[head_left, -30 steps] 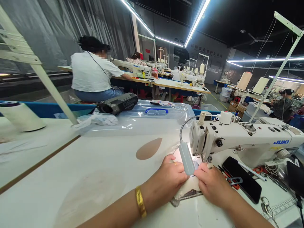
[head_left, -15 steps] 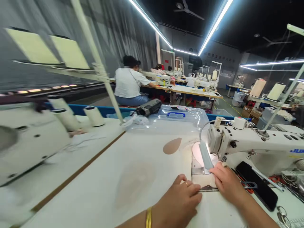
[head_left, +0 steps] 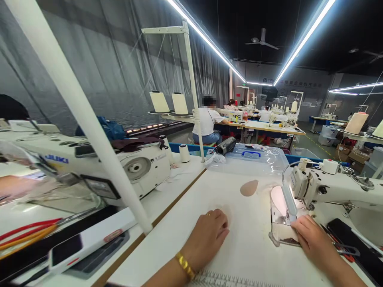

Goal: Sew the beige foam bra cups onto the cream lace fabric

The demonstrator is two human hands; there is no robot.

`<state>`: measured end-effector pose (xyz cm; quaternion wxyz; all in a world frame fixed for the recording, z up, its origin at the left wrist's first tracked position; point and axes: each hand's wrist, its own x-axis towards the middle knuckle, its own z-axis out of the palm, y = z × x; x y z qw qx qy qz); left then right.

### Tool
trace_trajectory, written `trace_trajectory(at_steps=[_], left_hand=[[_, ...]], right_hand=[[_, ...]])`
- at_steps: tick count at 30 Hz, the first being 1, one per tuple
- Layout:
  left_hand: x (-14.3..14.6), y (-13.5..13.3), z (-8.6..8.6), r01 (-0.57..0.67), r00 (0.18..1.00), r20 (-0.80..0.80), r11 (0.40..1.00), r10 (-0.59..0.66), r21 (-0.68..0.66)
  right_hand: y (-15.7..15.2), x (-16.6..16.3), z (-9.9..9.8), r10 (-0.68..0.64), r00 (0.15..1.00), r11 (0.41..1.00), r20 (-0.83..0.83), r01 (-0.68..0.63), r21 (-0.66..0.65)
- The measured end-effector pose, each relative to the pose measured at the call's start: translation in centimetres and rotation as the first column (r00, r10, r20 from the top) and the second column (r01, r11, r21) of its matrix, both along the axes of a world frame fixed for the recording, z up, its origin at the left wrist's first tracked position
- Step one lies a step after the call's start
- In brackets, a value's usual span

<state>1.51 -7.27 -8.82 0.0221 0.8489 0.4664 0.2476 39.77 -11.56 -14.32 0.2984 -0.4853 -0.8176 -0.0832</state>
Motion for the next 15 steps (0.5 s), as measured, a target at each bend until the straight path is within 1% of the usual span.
trace_trajectory(at_steps=[1, 2, 3, 4, 5, 6, 7, 8, 9, 11, 12, 14, 15], left_hand=[[0.6, -0.2, 0.1, 0.067, 0.998, -0.006, 0.998, -0.067, -0.014], [1.2, -0.5, 0.3, 0.167, 0.986, 0.002, 0.985, -0.167, -0.037], [1.6, -1.0, 0.5, 0.294, 0.956, 0.019, 0.953, -0.293, -0.068], [1.9, -1.5, 0.8, 0.425, 0.905, 0.047, 0.900, -0.422, -0.102], [2.0, -1.9, 1.1, 0.540, 0.842, 0.088, 0.832, -0.533, -0.126], [2.0, -2.3, 1.4, 0.617, 0.786, 0.133, 0.774, -0.603, -0.140], [1.8, -2.5, 1.6, 0.648, 0.761, 0.172, 0.748, -0.626, -0.143], [1.6, -2.5, 1.7, 0.629, 0.774, 0.201, 0.765, -0.601, -0.139], [1.4, -2.3, 1.6, 0.567, 0.816, 0.221, 0.815, -0.534, -0.124], [1.3, -1.6, 1.0, 0.354, 0.920, 0.218, 0.928, -0.325, -0.112], [1.3, -1.3, 0.6, 0.233, 0.960, 0.187, 0.965, -0.208, -0.119], [1.8, -0.7, -0.5, 0.106, 0.990, 0.111, 0.984, -0.090, -0.145], [2.1, -0.5, -1.1, 0.071, 0.996, 0.058, 0.984, -0.062, -0.166]], right_hand=[[-0.4, -0.4, 0.4, 0.016, 1.000, 1.000, 0.000, -0.016, 0.001], [-0.9, -0.9, 0.9, 0.032, 0.999, 0.999, -0.007, -0.032, -0.003], [-1.4, -1.3, 1.4, 0.048, 0.999, 0.999, -0.021, -0.048, -0.012], [-2.0, -1.8, 1.8, 0.063, 0.997, 0.998, -0.045, -0.064, -0.025], [-2.6, -2.2, 2.3, 0.076, 0.994, 0.996, -0.075, -0.079, -0.043], [-3.1, -2.6, 2.7, 0.086, 0.991, 0.993, -0.107, -0.093, -0.067], [-3.5, -3.0, 3.1, 0.092, 0.986, 0.990, -0.139, -0.106, -0.097], [-3.7, -3.3, 3.5, 0.091, 0.981, 0.985, -0.172, -0.114, -0.129], [-3.9, -3.6, 3.9, 0.082, 0.976, 0.980, -0.202, -0.115, -0.161], [-3.7, -4.3, 4.5, 0.043, 0.967, 0.970, -0.251, -0.100, -0.220], [-3.4, -4.7, 4.8, 0.023, 0.963, 0.964, -0.270, -0.093, -0.249], [-2.6, -5.9, 5.4, 0.009, 0.952, 0.951, -0.305, -0.102, -0.293], [-2.1, -6.6, 5.7, 0.006, 0.948, 0.944, -0.319, -0.111, -0.312]])
